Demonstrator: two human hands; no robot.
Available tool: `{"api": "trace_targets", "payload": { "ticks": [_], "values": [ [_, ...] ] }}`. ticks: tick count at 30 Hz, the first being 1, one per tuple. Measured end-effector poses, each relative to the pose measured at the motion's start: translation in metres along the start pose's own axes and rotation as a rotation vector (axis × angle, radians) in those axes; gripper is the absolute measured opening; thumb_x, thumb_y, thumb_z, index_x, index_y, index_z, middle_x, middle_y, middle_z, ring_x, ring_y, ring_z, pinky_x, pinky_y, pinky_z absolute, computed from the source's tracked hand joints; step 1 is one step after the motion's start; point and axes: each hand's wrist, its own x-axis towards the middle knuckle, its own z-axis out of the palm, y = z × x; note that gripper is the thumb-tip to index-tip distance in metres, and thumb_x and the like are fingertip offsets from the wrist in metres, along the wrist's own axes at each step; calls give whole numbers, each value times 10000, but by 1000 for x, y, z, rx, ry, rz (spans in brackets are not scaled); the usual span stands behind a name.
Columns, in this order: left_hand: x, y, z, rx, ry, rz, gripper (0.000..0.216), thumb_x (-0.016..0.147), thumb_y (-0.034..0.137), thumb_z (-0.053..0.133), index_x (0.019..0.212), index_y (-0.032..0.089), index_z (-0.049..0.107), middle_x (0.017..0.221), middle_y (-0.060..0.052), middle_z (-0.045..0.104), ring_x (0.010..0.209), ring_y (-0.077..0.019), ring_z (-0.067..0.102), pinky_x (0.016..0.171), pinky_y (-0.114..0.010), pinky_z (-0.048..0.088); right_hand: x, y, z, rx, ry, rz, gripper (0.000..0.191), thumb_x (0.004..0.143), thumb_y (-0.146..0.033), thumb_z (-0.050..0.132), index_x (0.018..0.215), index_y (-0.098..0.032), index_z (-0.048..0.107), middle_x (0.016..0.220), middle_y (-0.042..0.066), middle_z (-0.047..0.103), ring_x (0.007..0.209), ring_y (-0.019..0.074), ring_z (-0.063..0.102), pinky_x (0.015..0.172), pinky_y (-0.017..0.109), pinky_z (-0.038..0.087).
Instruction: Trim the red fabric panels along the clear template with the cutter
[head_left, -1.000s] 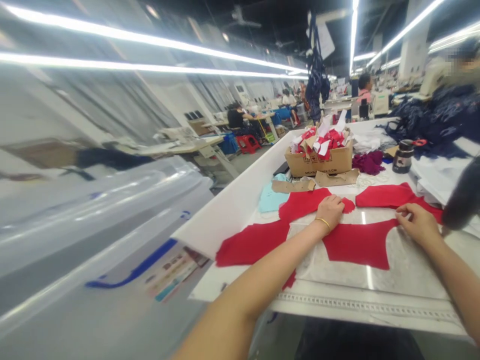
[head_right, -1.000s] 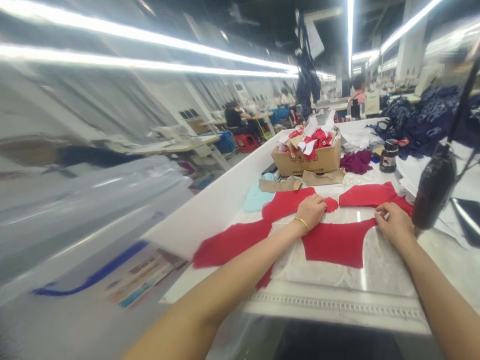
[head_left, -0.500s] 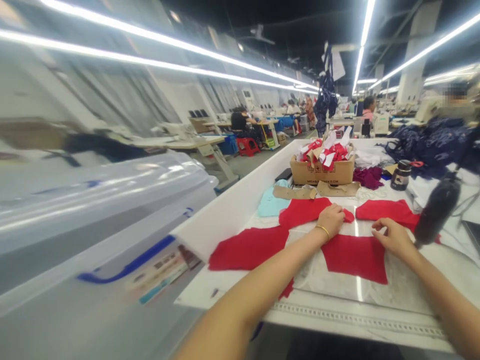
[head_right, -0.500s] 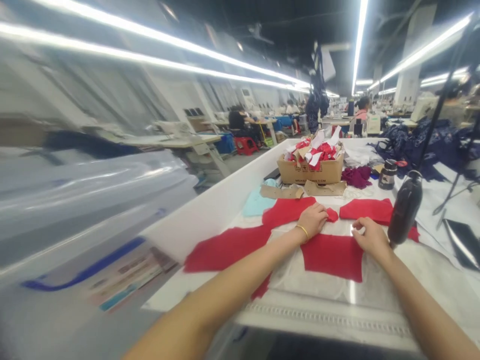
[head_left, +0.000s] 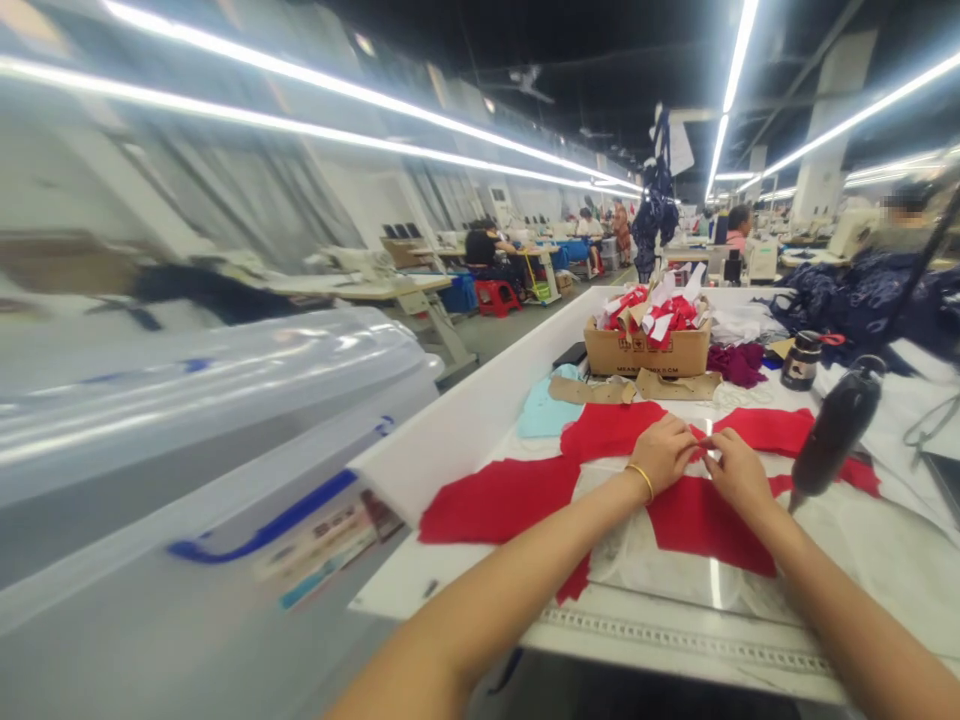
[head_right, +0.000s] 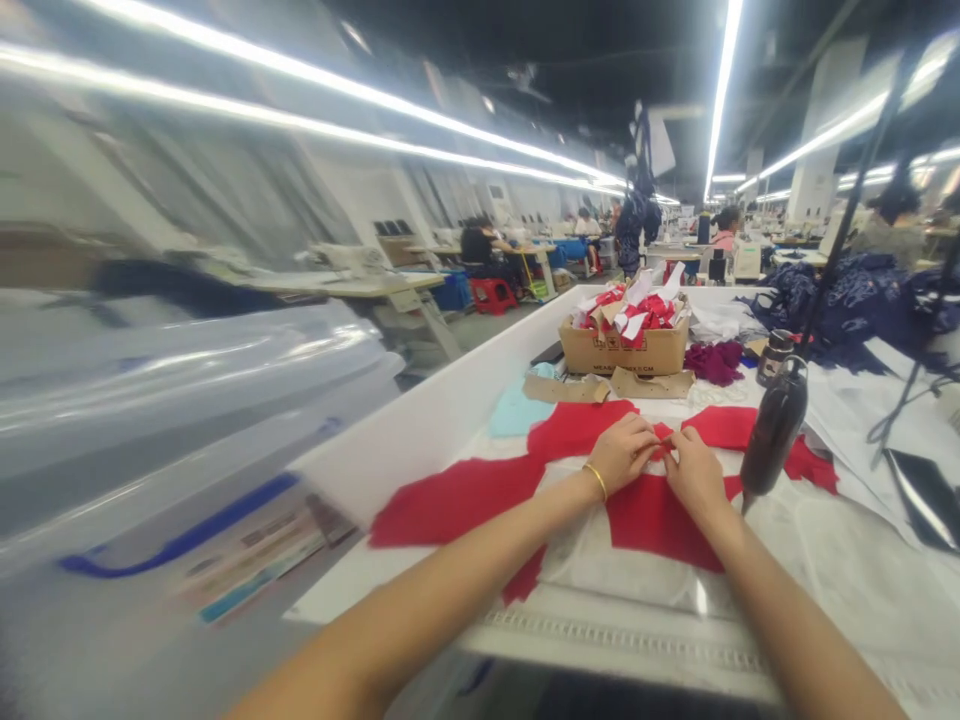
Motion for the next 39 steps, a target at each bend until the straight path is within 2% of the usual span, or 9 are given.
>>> {"api": "trace_targets", "payload": {
  "ticks": [4,9,16,18,22,26,30,34,39],
  "values": [
    [-13,-16,-17,21,6,-23,117,923,142,649,881,195,744,981,-87,696,1013,-247,625,973,-415,535,-25,-11,-11,12,51,-64,278,993,-285,421,882,-206,662,909,102,690,815,240,683,740,339,515],
    [-46,-41,-49,26,5,-97,261,849,46,572,952,187,766,1018,-114,700,1022,-271,620,933,-460,565,-75,-6,-35,43,126,-244,291,1014,-353,426,885,-255,668,791,56,724,664,209,693,618,306,519],
    [-94,1,-93,-143,-161,-39,355,917,108,526,1155,221,765,992,-77,770,940,-218,698,898,-377,595,-115,14,-77,-101,322,-32,287,1008,-490,500,955,-295,703,822,42,765,607,205,698,560,315,521],
    [-99,19,-110,-326,-275,-85,356,970,154,510,1220,236,749,1020,-43,785,903,-179,720,844,-297,594,-120,16,-93,-156,346,-12,311,996,-530,517,986,-292,717,792,40,763,587,206,695,517,316,492],
    [-90,42,-137,-1025,-692,-297,367,971,400,627,1224,163,747,940,-46,764,789,-153,686,684,-213,533,-123,21,-115,-253,412,22,378,1003,-538,500,1090,-258,740,708,59,724,607,240,693,542,348,482],
    [-74,44,-120,-954,-772,-489,299,906,415,671,965,130,740,748,-17,683,628,-121,563,595,-220,448,-112,38,-106,-310,386,-67,366,984,-513,536,984,-234,774,720,72,746,550,213,657,523,323,449],
    [-67,36,-78,-718,-642,-567,330,843,364,721,642,167,548,588,52,508,580,-104,433,582,-235,356,-95,50,-85,-470,120,19,250,926,-409,583,899,-254,777,620,50,699,450,201,573,471,294,309],
    [-66,28,-54,-548,-550,-551,359,789,336,770,597,181,509,607,47,499,640,-128,440,629,-261,338,-80,35,-84,-630,-240,259,237,986,-327,542,986,-242,763,703,72,723,555,209,635,522,269,261],
    [-60,22,-48,-412,-486,-486,358,785,325,795,590,190,527,684,16,562,733,-172,510,769,-304,404,-66,19,-92,-713,-324,351,278,1040,-318,491,1116,-213,737,884,109,776,757,243,724,589,273,289]
  ]
}}
